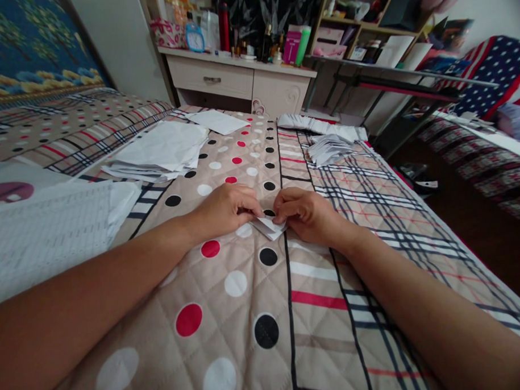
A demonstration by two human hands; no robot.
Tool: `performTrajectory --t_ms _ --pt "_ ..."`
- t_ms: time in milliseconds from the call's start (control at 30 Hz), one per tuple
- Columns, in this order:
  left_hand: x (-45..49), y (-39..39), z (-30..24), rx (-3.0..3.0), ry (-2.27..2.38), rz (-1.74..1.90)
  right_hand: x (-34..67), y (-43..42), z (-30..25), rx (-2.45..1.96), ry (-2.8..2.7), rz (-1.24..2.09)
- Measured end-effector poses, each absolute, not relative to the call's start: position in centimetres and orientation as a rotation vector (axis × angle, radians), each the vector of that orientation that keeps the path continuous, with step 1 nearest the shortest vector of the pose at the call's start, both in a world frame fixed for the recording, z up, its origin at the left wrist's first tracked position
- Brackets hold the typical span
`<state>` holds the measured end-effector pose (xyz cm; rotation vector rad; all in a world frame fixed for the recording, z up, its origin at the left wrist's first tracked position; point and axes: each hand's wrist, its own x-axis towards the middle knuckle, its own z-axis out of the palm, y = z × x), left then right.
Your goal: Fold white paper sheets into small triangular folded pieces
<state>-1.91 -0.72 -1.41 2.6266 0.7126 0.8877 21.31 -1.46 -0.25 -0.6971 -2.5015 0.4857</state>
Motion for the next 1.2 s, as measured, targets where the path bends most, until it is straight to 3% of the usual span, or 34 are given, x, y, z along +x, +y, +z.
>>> performTrajectory --t_ms 500,1200 --pt "-1.7 -1.3 -1.2 2.848 0.799 0.896 21.2 -1.8 0.0 -0.682 -2.563 0.175" --pt "-1.6 -1.8 -0.5 3.042 0.592 0.714 21.0 -2.3 0.6 -0.526 -2.709 0.114"
